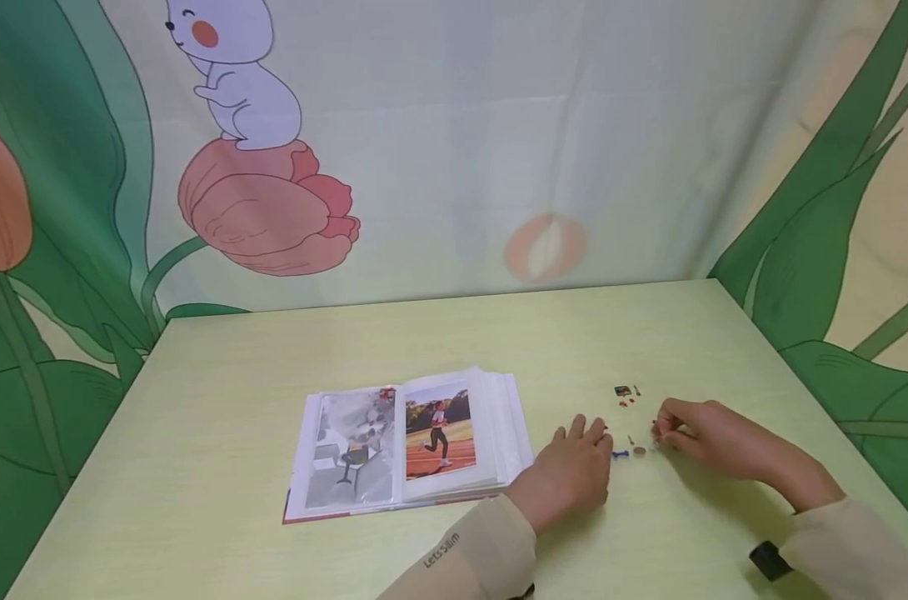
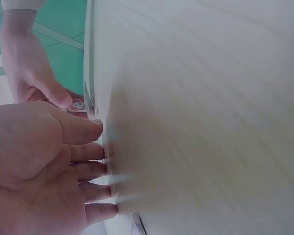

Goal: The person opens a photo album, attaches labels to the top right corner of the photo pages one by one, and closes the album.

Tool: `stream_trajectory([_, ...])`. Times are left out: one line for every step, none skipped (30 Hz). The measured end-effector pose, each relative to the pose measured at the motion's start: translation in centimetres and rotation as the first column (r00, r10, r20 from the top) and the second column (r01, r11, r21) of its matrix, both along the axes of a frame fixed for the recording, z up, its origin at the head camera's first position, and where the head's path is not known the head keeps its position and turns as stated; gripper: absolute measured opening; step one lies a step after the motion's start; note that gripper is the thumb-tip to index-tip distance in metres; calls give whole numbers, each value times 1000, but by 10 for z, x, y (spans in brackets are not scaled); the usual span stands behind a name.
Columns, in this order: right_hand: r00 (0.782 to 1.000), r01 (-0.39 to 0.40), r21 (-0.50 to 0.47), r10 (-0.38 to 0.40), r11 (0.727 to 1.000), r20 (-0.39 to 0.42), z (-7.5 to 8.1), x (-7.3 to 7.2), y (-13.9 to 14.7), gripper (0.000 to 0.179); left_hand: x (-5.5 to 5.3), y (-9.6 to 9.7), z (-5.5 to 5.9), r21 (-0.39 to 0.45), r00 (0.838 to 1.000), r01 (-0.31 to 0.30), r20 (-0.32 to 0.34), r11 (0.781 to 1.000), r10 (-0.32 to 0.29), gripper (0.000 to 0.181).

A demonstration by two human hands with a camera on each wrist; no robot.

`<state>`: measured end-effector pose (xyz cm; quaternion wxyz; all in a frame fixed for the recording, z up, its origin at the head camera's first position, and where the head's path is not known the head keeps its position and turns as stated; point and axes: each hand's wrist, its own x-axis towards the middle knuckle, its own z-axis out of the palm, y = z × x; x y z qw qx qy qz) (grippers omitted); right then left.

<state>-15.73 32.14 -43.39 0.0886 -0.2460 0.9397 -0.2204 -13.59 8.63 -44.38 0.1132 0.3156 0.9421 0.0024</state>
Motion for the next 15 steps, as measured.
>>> stream_trajectory([1000, -6, -4, 6, 1000, 9, 1, 0, 1, 19, 0, 0, 0, 2, 1000, -2, 9, 1000, 2, 53])
stream_trajectory([1000, -11, -7, 11, 1000, 19, 1, 0, 2, 19, 0, 0, 1, 1, 1000, -3, 13, 1000, 3, 53])
stream_trajectory([999, -11, -12, 12, 1000, 31, 2, 0, 4, 19, 0, -1, 1, 3, 1000, -3, 18, 1000, 3, 53])
stream_trajectory([999, -11, -18, 11, 1000, 42, 2, 0, 5, 19, -1, -1, 2, 5, 1000, -3, 23, 1000, 3, 53])
stream_trajectory([999, -10, -25, 11, 1000, 50, 2, 0, 6, 19, -1, -1, 2, 8, 1000, -5, 27, 1000, 4, 52])
stream_trajectory([998, -9, -31, 11, 999, 60, 3, 1, 6, 20, -1, -1, 2, 10, 1000, -5, 30, 1000, 4, 52])
stream_trajectory([998, -8, -36, 10, 999, 68, 3, 1, 7, 20, -1, -1, 3, 11, 999, -5, 33, 1000, 5, 52])
stream_trajectory([997, -7, -41, 10, 999, 74, 3, 1, 8, 20, -1, -1, 3, 12, 999, -4, 32, 1000, 4, 51])
stream_trajectory([997, -5, -45, 8, 999, 79, 3, 1, 8, 20, -1, -1, 4, 12, 999, -4, 32, 1000, 4, 50])
stream_trajectory([997, -7, -48, 11, 999, 80, 2, 1, 9, 20, -1, -1, 4, 10, 1000, -2, 27, 1000, 2, 50])
stream_trajectory([997, -8, -50, 12, 999, 80, 2, 1, 9, 19, -1, -1, 4, 4, 1000, 2, 20, 1000, -2, 49])
stream_trajectory([997, -8, -52, 12, 999, 82, 2, 1, 9, 19, -1, -1, 4, 2, 1000, 5, 15, 1000, -5, 49])
stream_trajectory([997, -9, -56, 14, 998, 80, 2, 1, 10, 19, -1, -1, 4, -1, 1000, 7, 12, 1000, -7, 49])
stream_trajectory([997, -9, -61, 14, 998, 80, 2, 1, 10, 19, -2, -1, 4, -2, 1000, 12, 8, 1000, -12, 49])
stream_trajectory([997, -7, -66, 13, 998, 81, 1, 1, 10, 19, -2, -1, 4, -2, 1000, 17, 4, 1000, -17, 48])
